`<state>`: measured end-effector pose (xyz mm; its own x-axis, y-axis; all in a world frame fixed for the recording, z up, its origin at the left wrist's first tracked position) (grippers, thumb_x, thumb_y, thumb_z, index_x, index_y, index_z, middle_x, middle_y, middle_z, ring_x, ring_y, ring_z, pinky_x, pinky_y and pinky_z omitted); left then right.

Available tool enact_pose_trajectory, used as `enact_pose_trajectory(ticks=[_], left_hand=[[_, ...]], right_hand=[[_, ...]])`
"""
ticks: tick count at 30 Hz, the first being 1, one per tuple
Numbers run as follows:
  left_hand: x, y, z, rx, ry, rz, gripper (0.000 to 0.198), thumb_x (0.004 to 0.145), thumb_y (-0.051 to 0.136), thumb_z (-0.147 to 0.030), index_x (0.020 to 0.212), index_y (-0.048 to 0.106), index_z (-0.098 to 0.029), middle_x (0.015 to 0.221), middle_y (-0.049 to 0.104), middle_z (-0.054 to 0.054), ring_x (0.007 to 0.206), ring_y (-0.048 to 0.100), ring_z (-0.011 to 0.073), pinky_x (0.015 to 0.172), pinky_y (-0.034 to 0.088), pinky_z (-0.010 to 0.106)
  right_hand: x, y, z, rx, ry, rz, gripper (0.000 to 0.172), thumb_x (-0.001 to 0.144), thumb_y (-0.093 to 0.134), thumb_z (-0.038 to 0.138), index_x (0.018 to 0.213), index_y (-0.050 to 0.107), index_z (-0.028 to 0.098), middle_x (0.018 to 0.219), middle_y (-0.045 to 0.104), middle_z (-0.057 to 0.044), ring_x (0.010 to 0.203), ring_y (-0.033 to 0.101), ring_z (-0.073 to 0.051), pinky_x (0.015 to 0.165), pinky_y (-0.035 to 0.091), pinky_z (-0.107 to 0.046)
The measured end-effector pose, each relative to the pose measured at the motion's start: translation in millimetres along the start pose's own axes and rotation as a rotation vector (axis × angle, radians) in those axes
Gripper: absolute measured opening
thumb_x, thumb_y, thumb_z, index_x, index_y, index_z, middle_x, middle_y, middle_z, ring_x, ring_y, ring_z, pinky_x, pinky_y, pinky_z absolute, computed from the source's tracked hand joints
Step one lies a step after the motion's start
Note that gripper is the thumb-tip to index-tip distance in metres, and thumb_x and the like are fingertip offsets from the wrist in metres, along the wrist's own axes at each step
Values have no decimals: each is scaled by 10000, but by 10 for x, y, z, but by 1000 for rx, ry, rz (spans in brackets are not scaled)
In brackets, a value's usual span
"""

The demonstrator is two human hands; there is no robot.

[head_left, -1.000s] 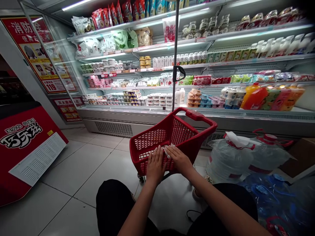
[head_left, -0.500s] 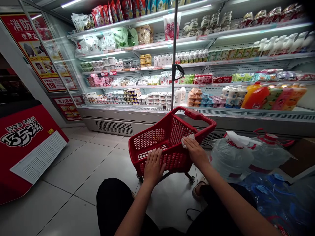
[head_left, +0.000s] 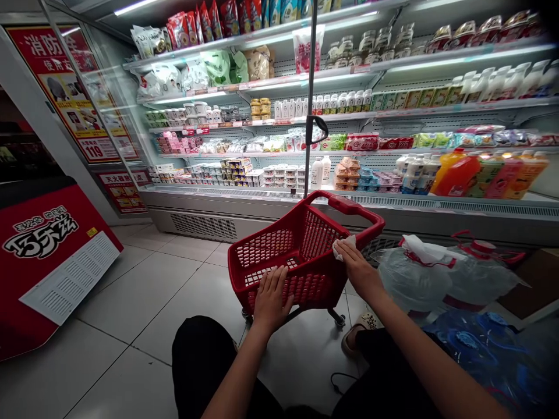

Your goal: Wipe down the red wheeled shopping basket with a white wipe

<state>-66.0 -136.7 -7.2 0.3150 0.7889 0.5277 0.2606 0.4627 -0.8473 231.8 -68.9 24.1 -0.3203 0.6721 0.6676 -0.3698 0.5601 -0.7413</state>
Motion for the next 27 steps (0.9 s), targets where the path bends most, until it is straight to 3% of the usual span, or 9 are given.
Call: enact_pose_trajectory(ticks=[4,7,10,14,16,18,24,27], left_hand=[[6,10,-12,-19,-7,3,809,963,561,-330,1658,160,-227,1645,404,89,1549,325,282,1290,228,505],[0,-5,-2,-19,7,3,818,962,549,-316,1662,136,-234,1651,397,84,1547,330,277,1286,238,500],[-18,-16,2,-14,18,0,818,955,541,-288,1661,132,-229,1653,392,81,1544,335,269,1289,232,494],[-47,-6,-2,-10,0,-8,822,936,544,-267,1656,151,-218,1649,397,77,1545,330,267,1298,210,493],[-54,3,-9,-9,0,-13,830,935,544,-271,1658,140,-220,1649,397,75,1547,326,268,1300,205,494],[-54,9,-20,-10,3,-19,848,931,546,-273,1662,121,-223,1649,395,78,1548,325,273,1299,210,494],[-41,-3,-43,-13,1,-13,880,898,563,-248,1663,129,-217,1657,383,85,1550,321,281,1298,212,504],[-42,-13,-28,-4,22,-1,874,890,560,-241,1661,148,-208,1666,370,72,1555,312,263,1300,221,482]], right_hand=[[-3,268,234,124,-50,14,702,949,323,35,1624,341,231,1609,475,-66,1533,354,-198,1236,397,-459],[19,310,258,174,-101,18,729,921,330,15,1611,369,245,1587,505,-60,1517,385,-195,1231,406,-473],[50,167,47,139,-97,3,681,942,335,42,1585,422,251,1550,550,-54,1486,438,-198,1219,422,-468],[93,-120,-334,-26,15,-56,628,975,342,80,1569,451,254,1556,544,-39,1460,476,-226,1189,451,-461],[105,-194,-385,-102,28,-67,619,971,343,66,1547,486,242,1550,550,-39,1440,503,-239,1160,477,-452],[101,-184,-288,-144,-1,-70,603,966,361,59,1526,516,220,1536,564,-59,1419,527,-251,1140,488,-449],[25,108,349,-107,-151,-12,594,962,403,59,1536,497,179,1539,555,-89,1422,524,-248,1143,481,-437],[20,124,348,-77,-185,12,604,954,383,36,1523,514,187,1546,551,-69,1433,511,-228,1163,468,-423]])
Point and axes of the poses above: each hand's wrist, its own x-axis towards the middle knuckle, its own y-axis out of the palm, z = x × y, the point moved 2 cm from there along x, towards the middle knuckle
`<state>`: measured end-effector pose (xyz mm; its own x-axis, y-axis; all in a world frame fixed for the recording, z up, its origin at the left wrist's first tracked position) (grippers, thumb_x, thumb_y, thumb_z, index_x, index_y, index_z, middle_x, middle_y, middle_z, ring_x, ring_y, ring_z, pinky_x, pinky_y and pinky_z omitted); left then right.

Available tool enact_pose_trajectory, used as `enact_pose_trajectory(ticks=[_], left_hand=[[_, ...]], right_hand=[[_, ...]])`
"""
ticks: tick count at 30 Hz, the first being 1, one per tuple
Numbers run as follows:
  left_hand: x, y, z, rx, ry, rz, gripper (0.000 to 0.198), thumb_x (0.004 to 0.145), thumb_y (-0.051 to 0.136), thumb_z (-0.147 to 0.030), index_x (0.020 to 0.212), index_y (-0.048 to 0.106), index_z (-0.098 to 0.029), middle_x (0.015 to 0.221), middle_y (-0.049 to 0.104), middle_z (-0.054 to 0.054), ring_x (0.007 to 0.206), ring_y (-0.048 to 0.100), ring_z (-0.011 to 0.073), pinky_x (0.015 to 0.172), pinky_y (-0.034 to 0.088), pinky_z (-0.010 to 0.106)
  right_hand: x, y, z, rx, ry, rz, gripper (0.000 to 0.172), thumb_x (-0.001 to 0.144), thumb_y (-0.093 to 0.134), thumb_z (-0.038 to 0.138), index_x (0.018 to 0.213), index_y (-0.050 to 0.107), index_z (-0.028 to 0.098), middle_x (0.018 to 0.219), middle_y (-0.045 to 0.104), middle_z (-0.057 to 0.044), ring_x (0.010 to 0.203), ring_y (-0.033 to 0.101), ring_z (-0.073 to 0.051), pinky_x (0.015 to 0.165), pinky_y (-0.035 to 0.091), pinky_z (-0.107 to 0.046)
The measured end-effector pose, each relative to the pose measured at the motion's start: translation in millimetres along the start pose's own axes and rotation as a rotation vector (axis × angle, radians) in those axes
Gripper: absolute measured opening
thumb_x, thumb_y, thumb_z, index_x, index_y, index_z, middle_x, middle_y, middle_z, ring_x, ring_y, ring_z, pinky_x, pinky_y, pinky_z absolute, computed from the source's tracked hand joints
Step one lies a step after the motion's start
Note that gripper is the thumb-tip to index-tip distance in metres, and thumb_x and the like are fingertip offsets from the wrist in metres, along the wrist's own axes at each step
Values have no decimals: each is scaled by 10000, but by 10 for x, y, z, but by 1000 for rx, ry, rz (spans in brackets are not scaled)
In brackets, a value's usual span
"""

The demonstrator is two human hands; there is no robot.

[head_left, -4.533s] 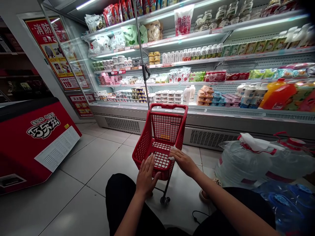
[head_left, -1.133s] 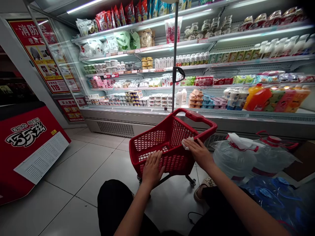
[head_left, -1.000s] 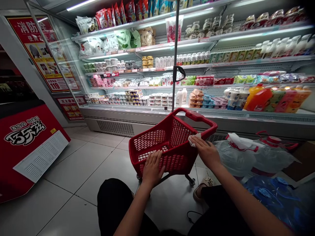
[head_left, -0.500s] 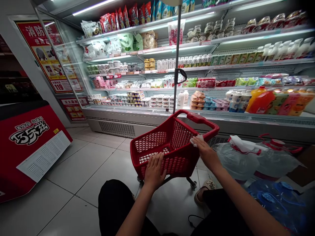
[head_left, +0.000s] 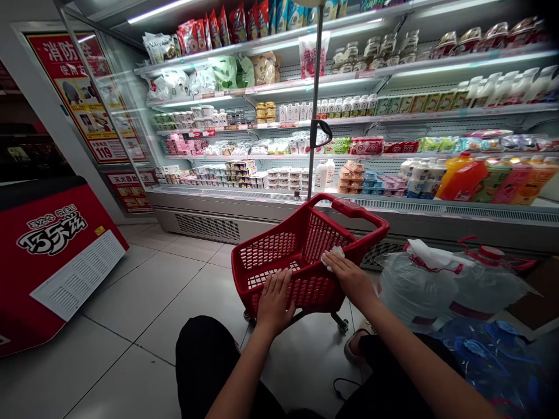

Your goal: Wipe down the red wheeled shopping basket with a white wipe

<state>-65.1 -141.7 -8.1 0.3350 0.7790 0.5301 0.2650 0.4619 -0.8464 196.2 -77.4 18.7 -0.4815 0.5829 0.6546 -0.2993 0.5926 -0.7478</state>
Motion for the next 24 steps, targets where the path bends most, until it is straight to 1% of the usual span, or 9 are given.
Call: enact_pose_trajectory(ticks=[5,7,9,13,16,18,20,22,24], left_hand=[[16,10,-16,-9,14,11,873,884,548,-225,1663,155,-205,1696,315,50,1564,291,254,1299,229,469],[33,28,-57,-18,4,11,887,872,550,-217,1665,151,-208,1700,305,49,1560,299,260,1290,250,474],[50,51,-109,-21,-12,10,906,857,553,-211,1666,144,-210,1705,292,52,1556,307,267,1281,269,483],[65,88,-185,-9,-8,18,911,855,545,-209,1669,136,-212,1713,265,54,1551,318,274,1267,289,486],[59,91,-184,10,20,23,899,860,536,-192,1668,143,-203,1715,261,52,1555,312,261,1272,282,458],[53,86,-170,13,38,21,888,871,528,-183,1669,140,-202,1715,263,47,1557,307,254,1272,278,448],[50,84,-163,5,50,23,882,878,524,-177,1670,135,-201,1714,268,45,1557,306,249,1272,273,445],[52,86,-172,-6,51,25,885,876,527,-175,1669,136,-195,1713,272,47,1559,299,245,1277,258,445],[57,91,-193,-14,45,21,894,869,538,-180,1668,138,-189,1714,269,47,1562,289,245,1284,243,445]], right_hand=[[-55,-97,-418,2,100,-33,602,980,346,67,1545,489,216,1556,543,-45,1439,503,-225,1172,471,-452],[-67,-66,-430,1,150,-52,612,982,348,77,1567,457,220,1562,536,-53,1457,481,-228,1176,469,-462],[-58,28,-270,9,159,-45,633,966,351,59,1571,449,215,1558,540,-63,1455,483,-228,1173,474,-452],[-1,255,264,79,73,8,669,914,384,15,1552,473,196,1552,546,-78,1448,493,-218,1162,485,-392],[8,296,406,154,14,38,687,897,406,5,1554,467,197,1564,534,-75,1463,473,-204,1185,459,-380],[-18,259,292,218,13,75,721,893,400,0,1568,446,251,1577,521,-33,1466,466,-179,1183,460,-371],[-56,208,84,290,66,94,745,896,379,1,1569,438,314,1588,507,14,1477,445,-157,1187,456,-372],[-88,180,-108,366,140,66,748,898,353,1,1557,456,337,1589,504,28,1501,406,-153,1220,416,-399],[-107,195,-197,438,185,4,752,887,330,-7,1547,480,323,1579,515,10,1515,383,-163,1259,356,-445]])
Point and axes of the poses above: each hand's wrist, its own x-axis towards the middle knuckle, its own y-axis out of the palm, z = x × y, the point moved 2 cm from there along x, towards the middle knuckle
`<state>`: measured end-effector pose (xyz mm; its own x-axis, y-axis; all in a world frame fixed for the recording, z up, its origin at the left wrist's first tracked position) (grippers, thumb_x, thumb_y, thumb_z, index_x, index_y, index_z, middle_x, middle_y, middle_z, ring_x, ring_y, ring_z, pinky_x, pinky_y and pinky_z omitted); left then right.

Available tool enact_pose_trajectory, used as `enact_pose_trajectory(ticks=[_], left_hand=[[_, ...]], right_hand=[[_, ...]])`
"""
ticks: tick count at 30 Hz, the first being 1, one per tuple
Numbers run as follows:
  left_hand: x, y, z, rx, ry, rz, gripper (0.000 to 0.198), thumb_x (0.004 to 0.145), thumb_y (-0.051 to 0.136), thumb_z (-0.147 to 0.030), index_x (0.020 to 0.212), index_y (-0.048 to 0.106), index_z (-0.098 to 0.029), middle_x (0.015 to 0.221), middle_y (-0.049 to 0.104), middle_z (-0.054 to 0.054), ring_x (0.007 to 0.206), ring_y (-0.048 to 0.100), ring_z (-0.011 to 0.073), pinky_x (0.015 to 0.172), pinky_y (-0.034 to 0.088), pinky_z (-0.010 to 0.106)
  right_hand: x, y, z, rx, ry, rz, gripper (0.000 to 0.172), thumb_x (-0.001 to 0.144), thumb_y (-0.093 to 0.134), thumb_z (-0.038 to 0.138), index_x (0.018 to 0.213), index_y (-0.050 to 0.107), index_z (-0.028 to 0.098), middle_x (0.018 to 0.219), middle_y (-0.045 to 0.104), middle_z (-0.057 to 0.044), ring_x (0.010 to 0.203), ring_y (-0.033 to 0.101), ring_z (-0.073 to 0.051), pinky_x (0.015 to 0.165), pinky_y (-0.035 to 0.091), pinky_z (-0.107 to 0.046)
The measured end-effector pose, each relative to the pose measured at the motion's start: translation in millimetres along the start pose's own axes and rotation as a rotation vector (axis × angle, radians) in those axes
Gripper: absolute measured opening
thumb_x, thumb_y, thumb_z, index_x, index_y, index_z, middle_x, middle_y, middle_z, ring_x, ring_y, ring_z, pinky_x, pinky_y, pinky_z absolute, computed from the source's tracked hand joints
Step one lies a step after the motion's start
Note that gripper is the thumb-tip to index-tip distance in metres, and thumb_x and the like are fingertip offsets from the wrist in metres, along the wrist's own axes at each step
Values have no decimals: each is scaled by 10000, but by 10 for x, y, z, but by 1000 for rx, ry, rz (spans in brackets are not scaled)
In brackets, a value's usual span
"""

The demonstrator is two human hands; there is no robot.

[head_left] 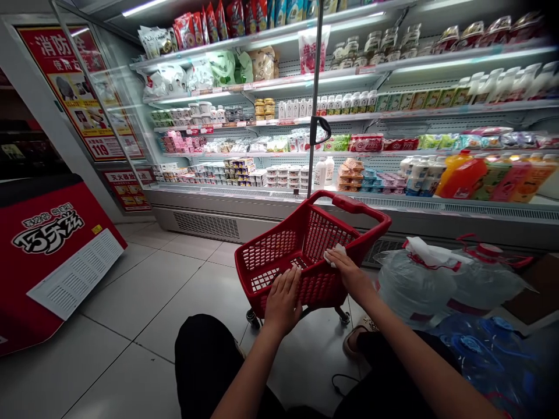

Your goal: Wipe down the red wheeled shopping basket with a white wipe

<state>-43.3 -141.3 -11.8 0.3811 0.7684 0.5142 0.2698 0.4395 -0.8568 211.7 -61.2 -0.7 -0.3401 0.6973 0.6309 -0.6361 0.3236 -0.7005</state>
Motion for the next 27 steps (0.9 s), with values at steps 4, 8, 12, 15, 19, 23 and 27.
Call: enact_pose_trajectory(ticks=[4,8,12,15,19,23,27], left_hand=[[13,13,-39,-6,-3,-9,913,856,554,-190,1668,137,-190,1715,266,51,1565,282,250,1286,241,448],[25,21,-45,15,4,-4,917,851,554,-195,1666,136,-178,1715,265,70,1567,281,254,1283,253,458],[21,-19,-7,48,40,-1,875,885,526,-198,1665,131,-156,1726,221,84,1580,253,249,1282,253,454],[-33,-87,81,75,68,8,852,896,511,-165,1665,144,-172,1726,227,63,1579,259,228,1283,255,430],[-158,-169,239,120,-32,-26,857,884,515,-120,1664,177,-229,1713,269,55,1556,317,240,1276,269,460],[-204,-159,248,90,-86,-18,885,846,568,-149,1655,215,-220,1709,271,89,1537,354,276,1254,308,484],[-158,-121,193,72,-93,2,867,844,574,-166,1644,239,-191,1709,263,121,1546,337,281,1239,331,480]], right_hand=[[-22,186,101,77,-2,-58,755,877,335,-10,1551,482,295,1562,535,-29,1504,406,-187,1266,336,-490],[-66,458,437,39,-74,14,794,867,366,-24,1593,409,296,1581,515,-35,1507,402,-183,1247,373,-457],[-95,522,619,-42,-144,99,850,847,419,-25,1626,330,301,1634,439,-23,1517,381,-170,1221,409,-396],[-85,359,467,-79,-144,102,799,877,416,-4,1612,363,304,1621,459,-13,1508,396,-166,1217,416,-390],[-65,136,142,-93,-55,28,809,870,351,-30,1600,386,315,1610,475,7,1524,365,-162,1250,372,-428],[-69,285,233,-72,-14,-20,806,860,338,-48,1593,409,280,1598,491,-34,1524,366,-176,1255,359,-451],[-83,667,697,-37,-82,66,848,838,355,-62,1613,364,282,1619,462,-28,1524,361,-158,1222,408,-393]])
Point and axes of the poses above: each hand's wrist, its own x-axis towards the middle knuckle, its own y-axis out of the palm, z = x × y, the point moved 2 cm from there along x, towards the middle knuckle
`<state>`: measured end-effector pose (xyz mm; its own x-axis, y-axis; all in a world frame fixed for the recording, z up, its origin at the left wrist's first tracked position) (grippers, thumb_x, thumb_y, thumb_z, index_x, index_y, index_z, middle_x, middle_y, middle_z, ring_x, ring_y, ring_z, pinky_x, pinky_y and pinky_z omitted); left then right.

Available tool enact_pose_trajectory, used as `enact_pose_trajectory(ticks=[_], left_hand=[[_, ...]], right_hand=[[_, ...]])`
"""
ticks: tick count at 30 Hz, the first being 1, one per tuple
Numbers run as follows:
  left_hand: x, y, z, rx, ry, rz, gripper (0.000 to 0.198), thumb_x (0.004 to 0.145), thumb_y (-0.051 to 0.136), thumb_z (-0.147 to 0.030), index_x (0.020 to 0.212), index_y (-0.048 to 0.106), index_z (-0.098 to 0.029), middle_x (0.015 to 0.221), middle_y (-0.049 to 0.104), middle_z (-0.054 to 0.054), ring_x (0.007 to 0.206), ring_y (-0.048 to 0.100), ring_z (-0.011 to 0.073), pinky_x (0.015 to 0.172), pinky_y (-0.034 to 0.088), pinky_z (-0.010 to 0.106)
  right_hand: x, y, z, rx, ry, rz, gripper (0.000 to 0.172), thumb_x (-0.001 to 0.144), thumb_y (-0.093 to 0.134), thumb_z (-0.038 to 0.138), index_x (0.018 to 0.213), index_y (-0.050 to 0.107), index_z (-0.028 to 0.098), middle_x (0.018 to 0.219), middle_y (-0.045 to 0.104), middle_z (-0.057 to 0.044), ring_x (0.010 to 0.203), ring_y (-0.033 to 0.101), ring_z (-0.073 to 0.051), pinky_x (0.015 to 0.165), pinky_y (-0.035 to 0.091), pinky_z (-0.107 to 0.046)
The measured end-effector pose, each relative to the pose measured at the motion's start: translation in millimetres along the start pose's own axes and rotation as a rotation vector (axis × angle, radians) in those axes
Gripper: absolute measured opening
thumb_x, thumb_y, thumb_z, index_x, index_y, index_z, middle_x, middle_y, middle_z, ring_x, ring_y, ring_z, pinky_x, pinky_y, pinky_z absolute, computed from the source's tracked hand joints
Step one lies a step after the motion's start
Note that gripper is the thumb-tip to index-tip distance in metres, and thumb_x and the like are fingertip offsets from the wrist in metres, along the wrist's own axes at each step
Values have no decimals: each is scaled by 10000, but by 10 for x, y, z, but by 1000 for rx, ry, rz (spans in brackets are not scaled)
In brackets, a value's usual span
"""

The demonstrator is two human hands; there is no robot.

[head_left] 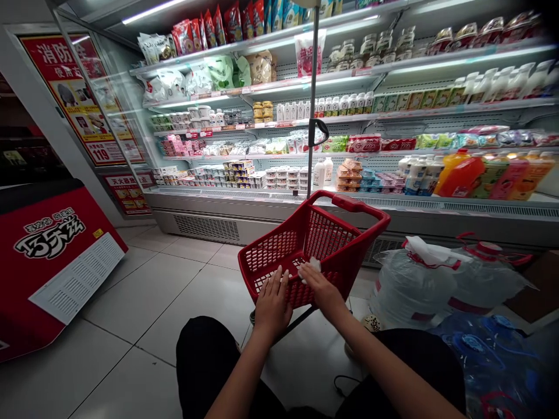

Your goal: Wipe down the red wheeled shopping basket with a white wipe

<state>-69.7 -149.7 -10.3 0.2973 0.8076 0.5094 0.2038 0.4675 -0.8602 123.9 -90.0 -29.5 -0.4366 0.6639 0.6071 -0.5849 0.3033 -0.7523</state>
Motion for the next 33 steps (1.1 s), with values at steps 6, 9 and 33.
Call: enact_pose_trajectory(ticks=[6,9,33], left_hand=[[14,-15,60,-15,1,7,898,846,575,-165,1657,194,-214,1708,271,110,1510,403,273,1214,368,466],[4,-38,51,-11,-10,6,899,848,573,-164,1660,192,-213,1706,277,107,1516,394,268,1221,360,456],[-155,12,63,74,-82,-62,830,891,528,-113,1655,221,-217,1661,377,131,1470,455,308,1207,387,488]], right_hand=[[-13,-75,0,9,-45,62,871,842,356,-58,1621,334,331,1630,444,21,1515,370,-125,1203,423,-339],[-56,-325,-335,-7,29,12,837,862,351,-45,1611,361,328,1634,439,17,1525,355,-133,1227,393,-361],[-87,-321,-372,9,94,-54,786,880,328,-54,1594,406,266,1616,467,-42,1539,332,-170,1254,353,-434]])
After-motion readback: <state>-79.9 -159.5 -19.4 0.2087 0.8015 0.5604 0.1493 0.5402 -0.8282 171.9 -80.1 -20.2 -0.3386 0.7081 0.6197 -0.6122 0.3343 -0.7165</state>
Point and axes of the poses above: each hand's wrist, its own x-axis towards the middle knuckle, its own y-axis out of the palm, z = x × y, the point moved 2 cm from there along x, towards the middle knuckle
